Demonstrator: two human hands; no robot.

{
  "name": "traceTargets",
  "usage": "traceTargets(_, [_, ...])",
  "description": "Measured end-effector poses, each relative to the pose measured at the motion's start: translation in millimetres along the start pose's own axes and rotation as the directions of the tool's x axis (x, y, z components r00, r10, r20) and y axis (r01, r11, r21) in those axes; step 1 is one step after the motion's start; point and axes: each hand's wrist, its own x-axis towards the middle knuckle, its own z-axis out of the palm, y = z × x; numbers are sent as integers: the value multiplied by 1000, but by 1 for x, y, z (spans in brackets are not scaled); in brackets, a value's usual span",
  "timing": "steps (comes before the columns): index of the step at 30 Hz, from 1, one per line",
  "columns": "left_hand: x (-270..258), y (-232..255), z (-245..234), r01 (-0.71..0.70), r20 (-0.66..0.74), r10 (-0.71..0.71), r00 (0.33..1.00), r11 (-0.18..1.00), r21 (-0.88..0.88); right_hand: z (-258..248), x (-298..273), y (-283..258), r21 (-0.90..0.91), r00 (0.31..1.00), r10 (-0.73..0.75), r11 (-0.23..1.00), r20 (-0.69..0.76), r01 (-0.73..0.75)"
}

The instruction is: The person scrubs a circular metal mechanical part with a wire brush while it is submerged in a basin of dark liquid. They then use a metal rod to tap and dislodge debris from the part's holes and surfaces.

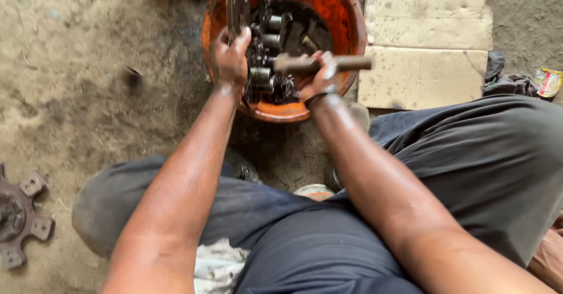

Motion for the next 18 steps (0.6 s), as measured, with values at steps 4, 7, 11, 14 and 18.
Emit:
traceTargets(4, [3, 4, -9, 53, -60, -48, 997, 996, 78, 17, -4, -42, -181, 934, -138, 980, -329, 81])
traceTargets(7, [6, 5, -19, 100, -17, -100, 995, 995, 17, 7, -5, -43, -176, 904, -147, 981, -402, 81])
traceTargets(11, [3, 4, -26, 204, -4, -204, 979, 978, 30, -21, 15, -47, -164, 905, -62, 986, -421, -8])
traceTargets(14, [4, 2, -27, 284, 78, -280, 957, 957, -59, -30, 34, -73, -216, 890, -232, 964, -393, 156])
traceTargets(18, [5, -8, -26, 228, 37, -228, 973, 974, 10, -34, 37, -85, -111, 923, -189, 981, -335, 161])
